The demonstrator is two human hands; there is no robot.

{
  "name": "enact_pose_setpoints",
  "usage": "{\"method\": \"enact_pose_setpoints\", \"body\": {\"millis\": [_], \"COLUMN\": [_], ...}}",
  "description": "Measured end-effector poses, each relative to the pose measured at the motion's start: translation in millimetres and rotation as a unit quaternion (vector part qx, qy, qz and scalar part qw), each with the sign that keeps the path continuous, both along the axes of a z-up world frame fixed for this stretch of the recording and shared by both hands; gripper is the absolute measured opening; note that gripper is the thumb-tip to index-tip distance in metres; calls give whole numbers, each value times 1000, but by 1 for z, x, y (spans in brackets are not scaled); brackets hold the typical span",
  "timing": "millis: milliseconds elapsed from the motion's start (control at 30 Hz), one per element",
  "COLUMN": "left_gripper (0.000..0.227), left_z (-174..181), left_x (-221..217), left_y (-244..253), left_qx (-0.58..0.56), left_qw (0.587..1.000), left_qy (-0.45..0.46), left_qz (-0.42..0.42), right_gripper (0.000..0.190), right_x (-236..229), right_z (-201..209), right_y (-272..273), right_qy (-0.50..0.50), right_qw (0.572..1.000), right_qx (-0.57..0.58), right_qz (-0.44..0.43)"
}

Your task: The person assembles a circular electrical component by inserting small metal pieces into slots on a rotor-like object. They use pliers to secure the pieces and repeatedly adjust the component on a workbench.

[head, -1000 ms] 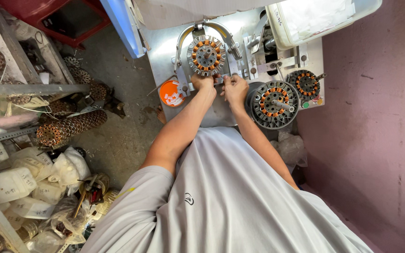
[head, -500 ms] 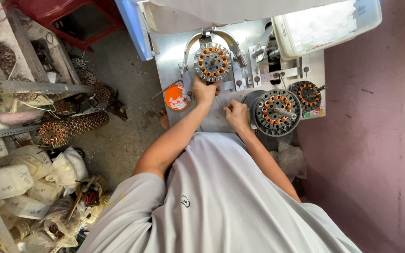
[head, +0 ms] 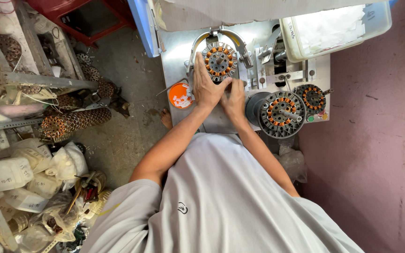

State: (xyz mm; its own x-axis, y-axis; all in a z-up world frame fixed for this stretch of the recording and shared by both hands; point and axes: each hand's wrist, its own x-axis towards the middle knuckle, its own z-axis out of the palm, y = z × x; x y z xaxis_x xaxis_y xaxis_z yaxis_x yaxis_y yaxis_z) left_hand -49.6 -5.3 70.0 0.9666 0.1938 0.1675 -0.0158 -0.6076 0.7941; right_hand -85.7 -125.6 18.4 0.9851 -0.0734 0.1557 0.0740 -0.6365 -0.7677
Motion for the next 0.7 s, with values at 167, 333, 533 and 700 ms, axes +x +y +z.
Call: {"method": "enact_pose_setpoints", "body": {"millis": [167, 333, 533, 700], "left_gripper": [129, 131, 130, 128], "left_z": [-4, 5, 8, 8], "left_x": [-2, 3, 3, 4], "left_y": [6, 8, 7, 6], "left_qx": [14, 38, 37, 21], "left_qw": [999, 998, 999, 999], "left_qy": [29, 39, 5, 31], "left_qz": [-16, -22, -25, -22], "right_gripper": [42, 40, 41, 42], "right_x": [65, 86, 92, 96], "right_z": [-44, -64, -70, -66], "right_y": [15, 11, 16, 11], "right_qy": [15, 103, 119, 131], "right_qw": [962, 979, 975, 977], "right_qx": [272, 163, 180, 163], "right_qz": [-25, -61, -47, -35]}}
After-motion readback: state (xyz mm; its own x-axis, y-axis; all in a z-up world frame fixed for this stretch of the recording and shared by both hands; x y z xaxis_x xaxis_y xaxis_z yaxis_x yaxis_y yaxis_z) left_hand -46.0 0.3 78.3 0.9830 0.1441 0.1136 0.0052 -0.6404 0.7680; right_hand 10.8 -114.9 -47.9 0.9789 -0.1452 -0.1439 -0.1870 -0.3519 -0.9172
